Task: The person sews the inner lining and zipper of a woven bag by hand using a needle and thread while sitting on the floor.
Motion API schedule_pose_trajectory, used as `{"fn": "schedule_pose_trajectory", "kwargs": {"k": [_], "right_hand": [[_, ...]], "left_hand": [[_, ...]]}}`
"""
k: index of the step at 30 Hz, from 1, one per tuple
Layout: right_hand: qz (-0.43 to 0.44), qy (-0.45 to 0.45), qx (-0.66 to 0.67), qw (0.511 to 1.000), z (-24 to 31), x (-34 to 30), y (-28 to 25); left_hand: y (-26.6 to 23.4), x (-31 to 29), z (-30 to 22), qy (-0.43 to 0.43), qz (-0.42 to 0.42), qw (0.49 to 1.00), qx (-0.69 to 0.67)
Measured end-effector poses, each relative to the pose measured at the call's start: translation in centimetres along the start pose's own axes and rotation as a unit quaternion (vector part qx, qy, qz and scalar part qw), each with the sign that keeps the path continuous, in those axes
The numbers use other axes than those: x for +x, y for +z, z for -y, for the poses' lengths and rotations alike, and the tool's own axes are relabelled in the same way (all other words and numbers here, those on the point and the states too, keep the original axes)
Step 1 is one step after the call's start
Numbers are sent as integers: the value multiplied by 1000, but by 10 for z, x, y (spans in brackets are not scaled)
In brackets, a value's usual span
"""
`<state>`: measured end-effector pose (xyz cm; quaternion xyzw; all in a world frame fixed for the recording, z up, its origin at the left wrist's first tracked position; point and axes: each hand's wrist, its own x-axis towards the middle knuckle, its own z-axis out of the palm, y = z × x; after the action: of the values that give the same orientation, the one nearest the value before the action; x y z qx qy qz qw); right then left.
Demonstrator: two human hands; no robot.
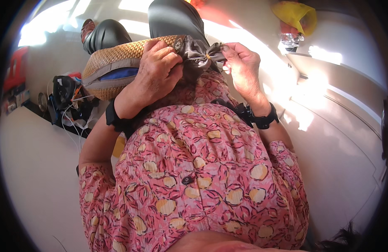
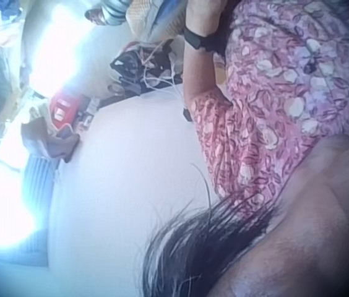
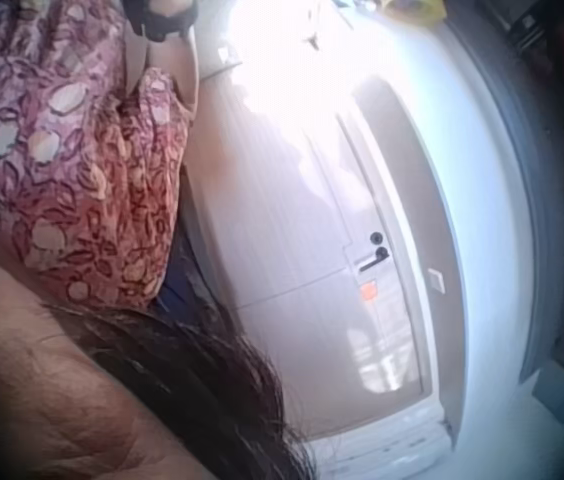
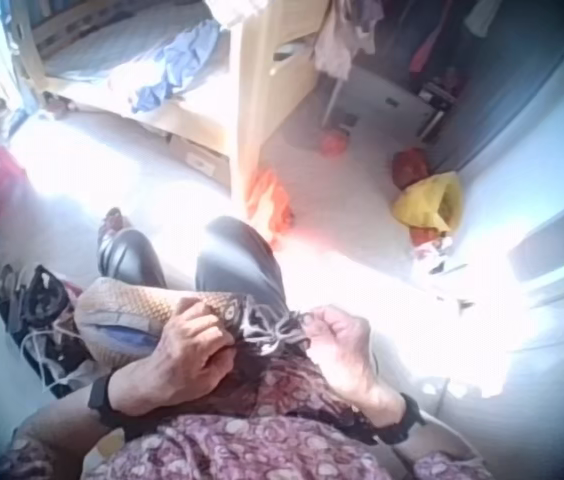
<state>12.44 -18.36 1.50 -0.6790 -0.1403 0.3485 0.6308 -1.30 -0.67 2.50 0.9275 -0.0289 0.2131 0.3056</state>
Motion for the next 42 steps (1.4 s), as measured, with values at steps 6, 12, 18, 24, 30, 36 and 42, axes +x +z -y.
{"fn": "schedule_pose_trajectory", "kwargs": {"k": [6,12,18,24,30,36,42], "right_hand": [[-45,-88,-69,993,-1,4,-3],[-18,-18,-6,1000,15,4,-10],[106,80,70,989,26,0,-35],[186,40,-201,961,48,-4,-75],[157,31,-194,968,55,-7,-76],[280,86,-160,943,60,-23,-52],[323,-167,-253,896,41,-38,-16]], "left_hand": [[0,1,-1,-4,0,1000,-1],[0,0,0,-4,11,1000,8],[0,1,0,-7,16,1000,2],[0,2,-2,-8,17,1000,3],[0,3,-4,-13,21,1000,6],[0,3,-2,-11,8,1000,-2],[1,-1,4,-22,-13,1000,-7]]}}
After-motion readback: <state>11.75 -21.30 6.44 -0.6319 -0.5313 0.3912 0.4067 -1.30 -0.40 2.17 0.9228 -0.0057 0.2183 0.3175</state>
